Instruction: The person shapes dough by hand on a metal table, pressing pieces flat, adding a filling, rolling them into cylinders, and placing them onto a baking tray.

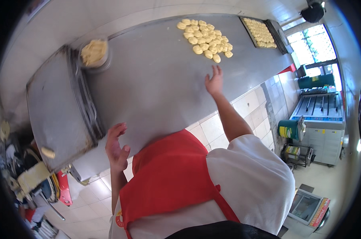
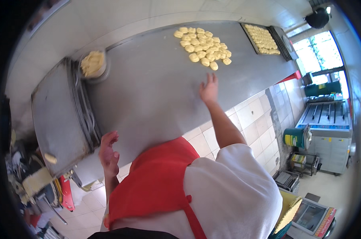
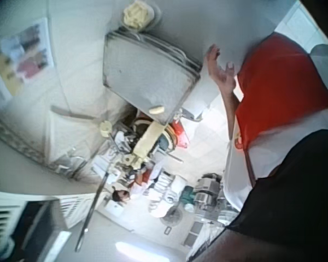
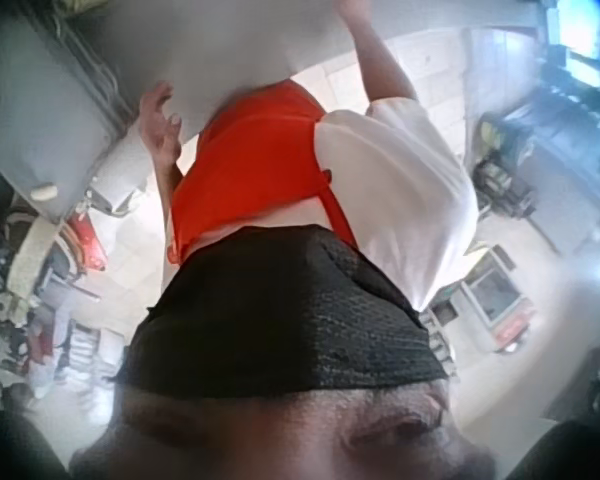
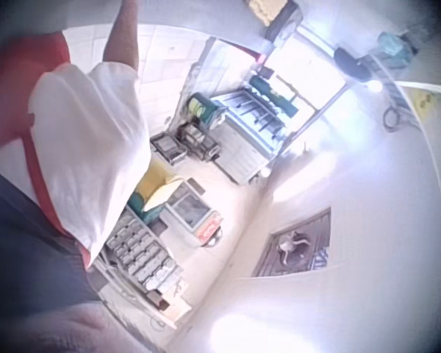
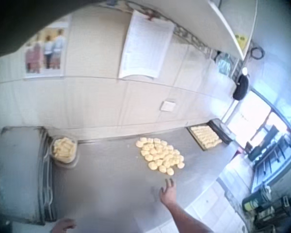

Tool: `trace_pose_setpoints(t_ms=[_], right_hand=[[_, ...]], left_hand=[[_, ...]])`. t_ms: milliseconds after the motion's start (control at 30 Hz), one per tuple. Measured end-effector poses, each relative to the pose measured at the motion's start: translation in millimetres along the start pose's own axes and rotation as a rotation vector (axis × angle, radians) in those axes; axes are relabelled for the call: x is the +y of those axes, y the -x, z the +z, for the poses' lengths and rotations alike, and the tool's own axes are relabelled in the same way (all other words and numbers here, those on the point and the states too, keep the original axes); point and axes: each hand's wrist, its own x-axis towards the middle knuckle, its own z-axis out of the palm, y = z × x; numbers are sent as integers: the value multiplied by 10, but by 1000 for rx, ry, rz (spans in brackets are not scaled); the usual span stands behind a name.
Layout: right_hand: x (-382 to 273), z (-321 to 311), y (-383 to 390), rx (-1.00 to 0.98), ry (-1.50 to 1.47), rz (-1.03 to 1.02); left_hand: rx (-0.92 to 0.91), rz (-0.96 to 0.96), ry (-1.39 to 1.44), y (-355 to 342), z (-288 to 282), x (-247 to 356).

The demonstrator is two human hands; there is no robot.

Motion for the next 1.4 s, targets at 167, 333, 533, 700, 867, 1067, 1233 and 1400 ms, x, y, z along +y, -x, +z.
trace_pose_setpoints(t_ms=[167,333,533,700,867,1067,1233,1400], right_hand=[[655,277,-816,-143,-44,244],[454,214,-1418,-368,-327,487],[-915,-1042,-822,-389,-734,-144],[-1680,-1087,-96,-415,-1394,241],[-2157,-610,448,-448,-1280,538],[-2747,-857,1084,-366,-908,-29],[-2964,-611,1547,-393,-1150,359],[-2929,-792,1498,-731,-1060,783]], left_hand=[[-220,-45,-58,-1032,814,-115],[-400,-74,-149,-1918,1718,-352],[69,-279,-27,-2160,2583,-393],[256,-215,-57,-1853,2267,-417],[322,-202,-86,-1173,1825,-445],[497,-227,111,-549,1273,-442],[467,-136,-376,-241,1077,-296],[351,-236,-509,34,969,-575]])
